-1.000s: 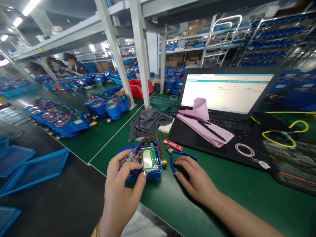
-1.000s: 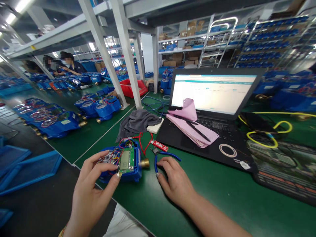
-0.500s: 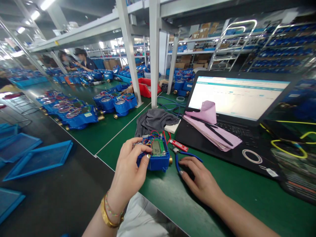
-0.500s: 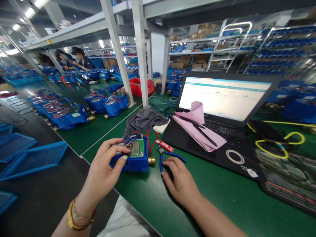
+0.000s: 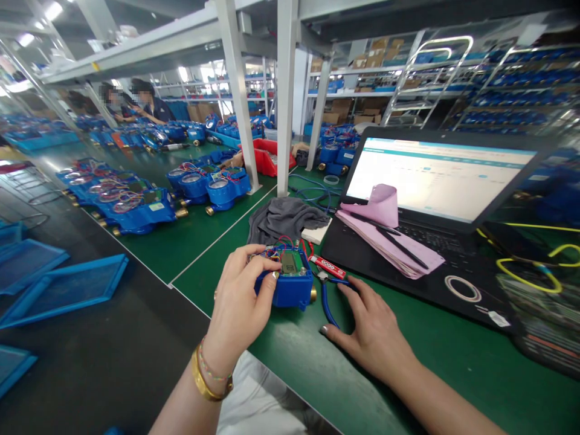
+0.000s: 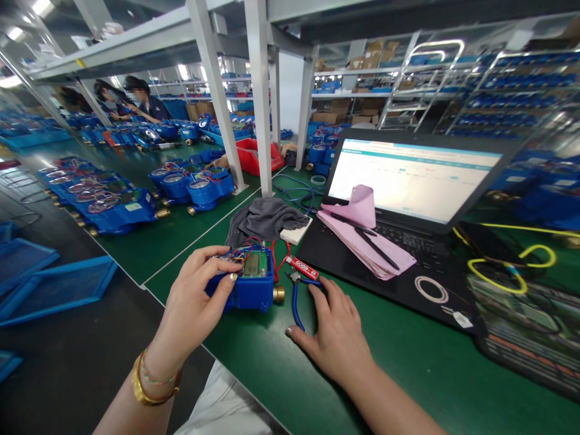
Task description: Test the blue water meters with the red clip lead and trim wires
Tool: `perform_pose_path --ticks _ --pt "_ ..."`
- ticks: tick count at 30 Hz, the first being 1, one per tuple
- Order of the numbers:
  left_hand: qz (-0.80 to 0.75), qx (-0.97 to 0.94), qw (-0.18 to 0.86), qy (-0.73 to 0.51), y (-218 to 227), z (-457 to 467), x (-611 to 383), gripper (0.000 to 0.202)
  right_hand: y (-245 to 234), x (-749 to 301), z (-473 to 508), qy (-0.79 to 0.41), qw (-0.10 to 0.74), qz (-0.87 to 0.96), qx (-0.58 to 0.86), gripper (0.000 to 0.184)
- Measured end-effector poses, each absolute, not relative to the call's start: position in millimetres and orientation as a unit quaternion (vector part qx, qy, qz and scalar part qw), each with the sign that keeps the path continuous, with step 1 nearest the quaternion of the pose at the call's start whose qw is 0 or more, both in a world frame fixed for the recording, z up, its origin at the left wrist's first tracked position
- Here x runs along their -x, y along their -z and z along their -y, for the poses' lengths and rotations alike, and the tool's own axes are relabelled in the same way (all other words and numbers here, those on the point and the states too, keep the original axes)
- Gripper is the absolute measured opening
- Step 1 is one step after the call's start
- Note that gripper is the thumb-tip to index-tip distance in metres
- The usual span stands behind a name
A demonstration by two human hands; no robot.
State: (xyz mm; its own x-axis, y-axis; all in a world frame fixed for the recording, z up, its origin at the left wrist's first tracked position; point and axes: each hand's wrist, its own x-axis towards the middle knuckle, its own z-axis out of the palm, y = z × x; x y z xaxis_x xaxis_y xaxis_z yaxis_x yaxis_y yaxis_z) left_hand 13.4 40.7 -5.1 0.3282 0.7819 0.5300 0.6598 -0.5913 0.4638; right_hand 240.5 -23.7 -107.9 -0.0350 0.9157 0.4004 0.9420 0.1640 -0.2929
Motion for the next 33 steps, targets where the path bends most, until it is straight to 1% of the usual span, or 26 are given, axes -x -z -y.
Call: perform_pose_path --ticks 2,4,7,9,11,13,14,16,17,19,20,22,24,26,27,29,31,33 --pt "-0.44 -0.811 0.079 -0.378 7 -42 -14 0.015 107 -239 24 0.037 0.217 0.721 0.657 0.066" --pt "-0.434 -0.811 0.074 -0.385 9 -44 -15 0.014 104 -237 25 0.036 0.197 0.72 0.664 0.064" --pt "-0.437 -0.81 0.067 -0.385 15 -45 -12 0.015 97 -236 28 0.013 0.201 0.711 0.674 0.063" --pt "-0.44 -0.81 0.079 -0.378 19 -44 -8 0.018 91 -238 31 -0.039 0.213 0.7 0.68 0.06" --pt "-0.438 -0.811 0.095 -0.376 22 -43 -3 0.02 84 -245 33 -0.138 0.233 0.68 0.682 0.051" --pt "-0.433 -0.812 0.1 -0.378 24 -40 0 0.02 77 -255 35 -0.292 0.262 0.643 0.657 0.042" --pt "-0.432 -0.813 0.098 -0.379 25 -39 2 0.02 73 -260 37 -0.382 0.285 0.614 0.629 0.041" --pt "-0.43 -0.813 0.09 -0.384 26 -34 3 0.018 66 -268 41 -0.547 0.344 0.539 0.54 0.05" --pt "-0.43 -0.811 0.087 -0.387 27 -32 3 0.018 63 -270 43 -0.607 0.374 0.502 0.489 0.054" --pt "-0.431 -0.808 0.079 -0.394 28 -28 4 0.017 54 -268 49 -0.676 0.416 0.456 0.402 0.059" --pt "-0.431 -0.807 0.076 -0.397 29 -26 4 0.017 50 -265 53 -0.695 0.417 0.453 0.371 0.062" --pt "-0.431 -0.805 0.071 -0.402 31 -22 4 0.016 44 -259 61 -0.711 0.387 0.476 0.342 0.065" --pt "-0.426 -0.805 0.064 -0.408 32 -19 6 0.015 40 -255 70 -0.685 0.353 0.522 0.364 0.06" --pt "-0.419 -0.807 0.054 -0.413 34 -17 7 0.015 37 -251 77 -0.591 0.336 0.594 0.43 0.048" --pt "-0.417 -0.807 0.051 -0.415 34 -16 8 0.015 34 -250 78 -0.513 0.334 0.639 0.466 0.045" --pt "-0.412 -0.808 0.045 -0.418 35 -14 9 0.014 25 -245 75 -0.311 0.323 0.731 0.515 0.043" --pt "-0.41 -0.809 0.043 -0.418 36 -13 10 0.014 13 -238 65 -0.099 0.303 0.793 0.518 0.041" --pt "-0.411 -0.809 0.043 -0.418 36 -12 10 0.014 -1 -231 53 0.03 0.263 0.828 0.493 0.038"
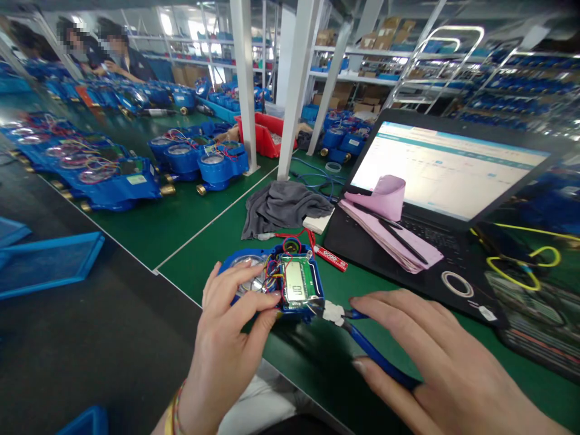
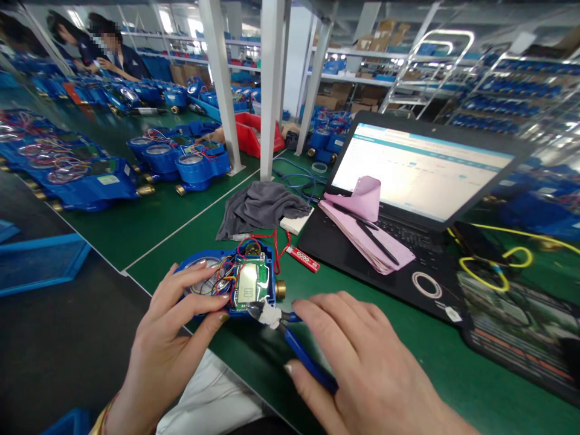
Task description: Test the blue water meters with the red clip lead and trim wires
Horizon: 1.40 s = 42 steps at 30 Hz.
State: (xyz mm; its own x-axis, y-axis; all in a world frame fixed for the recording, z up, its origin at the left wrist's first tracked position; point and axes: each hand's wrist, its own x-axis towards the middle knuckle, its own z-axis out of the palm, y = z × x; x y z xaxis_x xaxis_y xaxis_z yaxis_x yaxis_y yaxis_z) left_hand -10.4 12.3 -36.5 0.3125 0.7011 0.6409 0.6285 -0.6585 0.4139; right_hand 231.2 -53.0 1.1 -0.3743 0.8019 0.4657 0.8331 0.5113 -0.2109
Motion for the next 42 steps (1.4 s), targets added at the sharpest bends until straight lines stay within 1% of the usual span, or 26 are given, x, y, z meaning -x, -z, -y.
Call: perform_pose_path --ticks 1,3,7,10,12,14,18,24,29,32,35,38,42 --pt "-0.411 -0.808 0.044 -0.419 37 -12 10 0.014 -7 -229 47 0.06 0.243 0.841 0.479 0.037" --pt "-0.412 -0.807 0.047 -0.42 38 -12 11 0.014 -18 -226 39 0.075 0.207 0.865 0.452 0.034" --pt "-0.408 -0.808 0.046 -0.423 39 -12 11 0.014 -34 -224 28 0.057 0.155 0.888 0.429 0.031" --pt "-0.404 -0.808 0.049 -0.425 39 -13 11 0.013 -42 -222 20 0.021 0.13 0.894 0.429 0.023" --pt "-0.404 -0.808 0.052 -0.425 40 -13 11 0.014 -46 -220 15 0.002 0.116 0.898 0.425 0.016" --pt "-0.405 -0.807 0.054 -0.427 40 -13 11 0.015 -49 -219 11 -0.015 0.103 0.898 0.428 0.013" --pt "-0.409 -0.807 0.061 -0.422 40 -12 11 0.015 -54 -217 8 -0.052 0.083 0.889 0.448 0.013" --pt "-0.408 -0.807 0.061 -0.424 40 -12 11 0.015 -59 -218 5 -0.068 0.08 0.889 0.445 0.011" --pt "-0.407 -0.807 0.064 -0.423 39 -12 11 0.015 -61 -219 7 -0.032 0.086 0.899 0.428 0.014" --pt "-0.409 -0.809 0.067 -0.417 38 -12 10 0.016 -62 -220 13 -0.015 0.094 0.896 0.434 0.019" --pt "-0.418 -0.807 0.068 -0.411 35 -11 10 0.016 -59 -224 19 -0.013 0.14 0.879 0.456 0.024" --pt "-0.43 -0.806 0.063 -0.401 32 -10 11 0.014 -46 -232 24 -0.059 0.191 0.834 0.515 0.025" --pt "-0.472 -0.807 0.052 -0.351 22 -16 12 0.036 -5 -245 29 -0.144 0.245 0.751 0.596 0.028"
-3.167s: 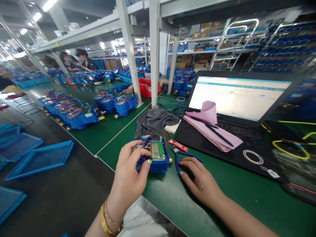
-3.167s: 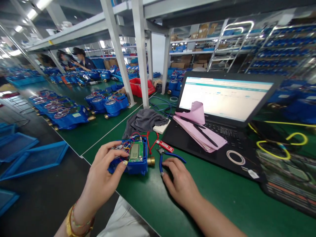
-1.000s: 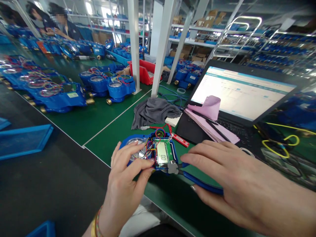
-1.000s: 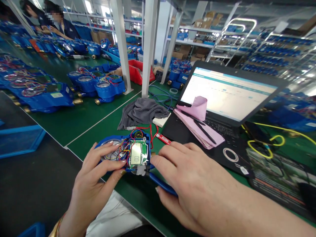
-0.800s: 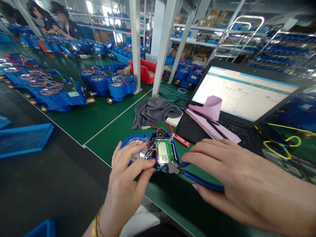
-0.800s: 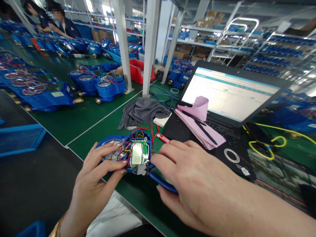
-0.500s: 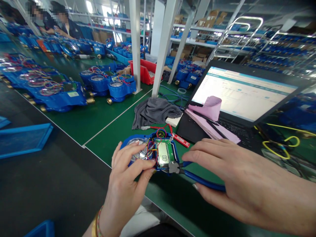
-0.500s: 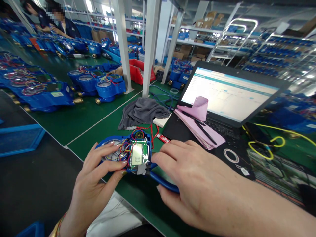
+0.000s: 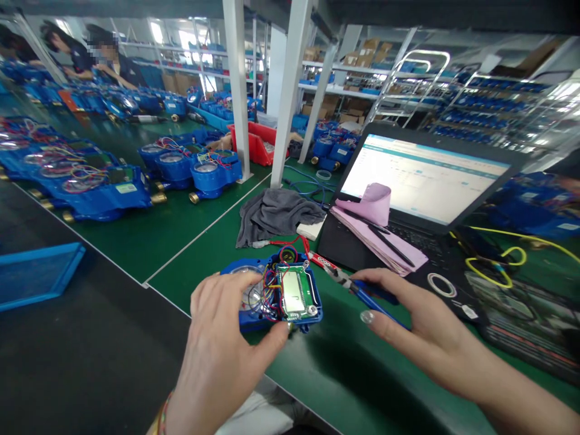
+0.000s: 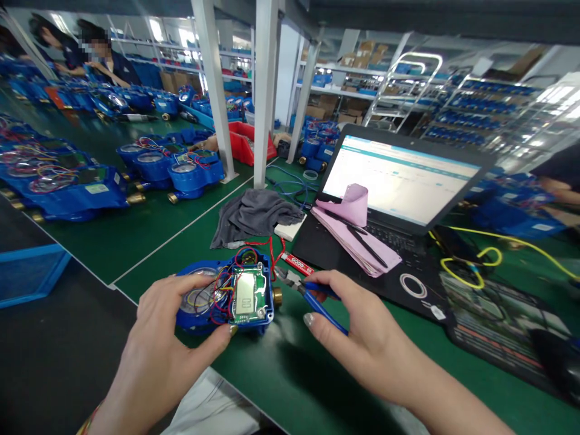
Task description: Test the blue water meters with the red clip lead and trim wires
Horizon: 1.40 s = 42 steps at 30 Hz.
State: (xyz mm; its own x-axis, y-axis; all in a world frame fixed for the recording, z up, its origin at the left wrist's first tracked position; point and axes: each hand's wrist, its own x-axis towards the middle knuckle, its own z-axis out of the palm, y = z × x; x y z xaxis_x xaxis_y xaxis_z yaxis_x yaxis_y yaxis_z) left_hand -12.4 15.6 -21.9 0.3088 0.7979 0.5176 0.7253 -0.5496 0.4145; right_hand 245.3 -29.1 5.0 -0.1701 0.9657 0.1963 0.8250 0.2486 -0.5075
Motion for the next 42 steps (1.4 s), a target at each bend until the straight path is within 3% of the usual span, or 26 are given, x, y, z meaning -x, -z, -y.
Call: perform_pose_path --ticks 5,12,16,21,24,34,42 --pt "-0.457 -0.849 0.014 -0.265 6 -29 14 0.055 53 -254 42 -0.143 0.232 0.719 0.639 0.032" --pt "-0.423 -0.884 0.06 -0.191 -1 -39 21 0.059 92 -259 42 0.009 0.162 0.765 0.623 0.041" --pt "-0.406 -0.894 0.096 -0.167 -3 -40 21 0.055 81 -257 38 0.009 0.189 0.782 0.593 0.053" --pt "-0.419 -0.881 0.126 -0.177 -4 -38 17 0.052 40 -240 19 -0.153 0.342 0.771 0.515 0.053" --pt "-0.415 -0.884 0.117 -0.181 -2 -37 18 0.051 27 -225 1 -0.235 0.379 0.776 0.447 0.06" --pt "-0.402 -0.889 0.076 -0.208 6 -37 16 0.047 41 -212 -15 -0.233 0.4 0.78 0.421 0.06" --pt "-0.411 -0.89 0.083 -0.178 0 -34 17 0.045 33 -215 -19 -0.226 0.361 0.795 0.432 0.06"
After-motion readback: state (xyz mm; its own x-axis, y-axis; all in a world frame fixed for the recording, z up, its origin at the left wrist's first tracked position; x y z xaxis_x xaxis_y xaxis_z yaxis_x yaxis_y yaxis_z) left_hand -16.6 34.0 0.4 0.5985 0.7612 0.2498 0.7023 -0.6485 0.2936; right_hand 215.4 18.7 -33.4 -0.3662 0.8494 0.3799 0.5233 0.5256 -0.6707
